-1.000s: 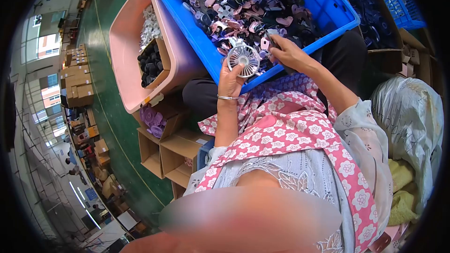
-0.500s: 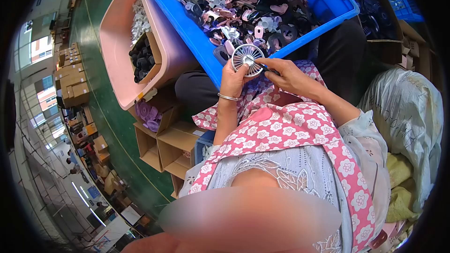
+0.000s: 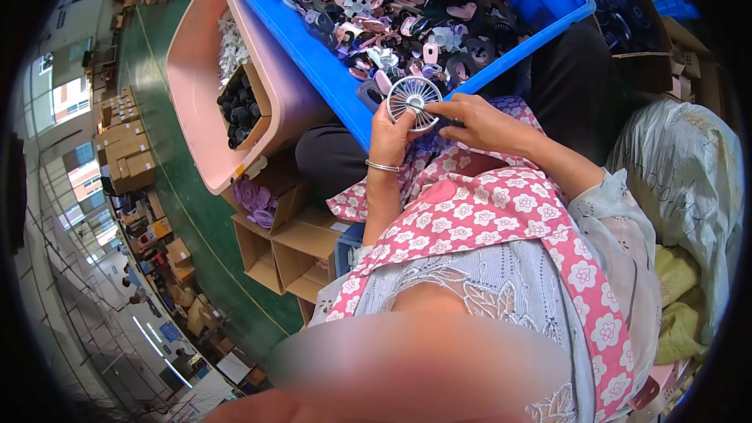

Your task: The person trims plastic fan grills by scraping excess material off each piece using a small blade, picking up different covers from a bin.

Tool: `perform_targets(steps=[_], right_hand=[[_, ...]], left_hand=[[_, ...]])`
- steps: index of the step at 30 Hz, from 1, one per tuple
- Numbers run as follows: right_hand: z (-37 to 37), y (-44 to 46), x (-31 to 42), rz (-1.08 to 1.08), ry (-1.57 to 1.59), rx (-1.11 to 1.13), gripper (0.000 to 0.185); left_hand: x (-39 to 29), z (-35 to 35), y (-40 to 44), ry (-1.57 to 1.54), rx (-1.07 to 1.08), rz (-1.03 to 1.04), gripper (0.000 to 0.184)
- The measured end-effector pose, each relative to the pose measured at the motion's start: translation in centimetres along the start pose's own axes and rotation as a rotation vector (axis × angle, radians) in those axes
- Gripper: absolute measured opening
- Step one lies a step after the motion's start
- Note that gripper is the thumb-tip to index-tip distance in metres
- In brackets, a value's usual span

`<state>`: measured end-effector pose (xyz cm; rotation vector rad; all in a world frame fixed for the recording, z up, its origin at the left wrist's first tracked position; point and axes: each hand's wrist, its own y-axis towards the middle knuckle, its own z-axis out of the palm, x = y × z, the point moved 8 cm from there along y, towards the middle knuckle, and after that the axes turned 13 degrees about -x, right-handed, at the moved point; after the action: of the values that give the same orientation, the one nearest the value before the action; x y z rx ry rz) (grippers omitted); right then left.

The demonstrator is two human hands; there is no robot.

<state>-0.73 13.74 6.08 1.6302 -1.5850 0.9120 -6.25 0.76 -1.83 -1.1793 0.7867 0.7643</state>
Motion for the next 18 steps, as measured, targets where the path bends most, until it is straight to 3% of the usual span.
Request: perform_targets(steps=[3,18], right_hand=[[0.05,0.28,0.04,0.071,0.017,0.086,0.040],[0.21,0.80,0.17,-0.007,0.080,0.045,0.035]], left_hand=[[0.16,-0.06,0.03,0.009,-0.008,-0.007,0.026],[0.24,-0.09,0.23,0.039,0.009,-0.012,0.026]])
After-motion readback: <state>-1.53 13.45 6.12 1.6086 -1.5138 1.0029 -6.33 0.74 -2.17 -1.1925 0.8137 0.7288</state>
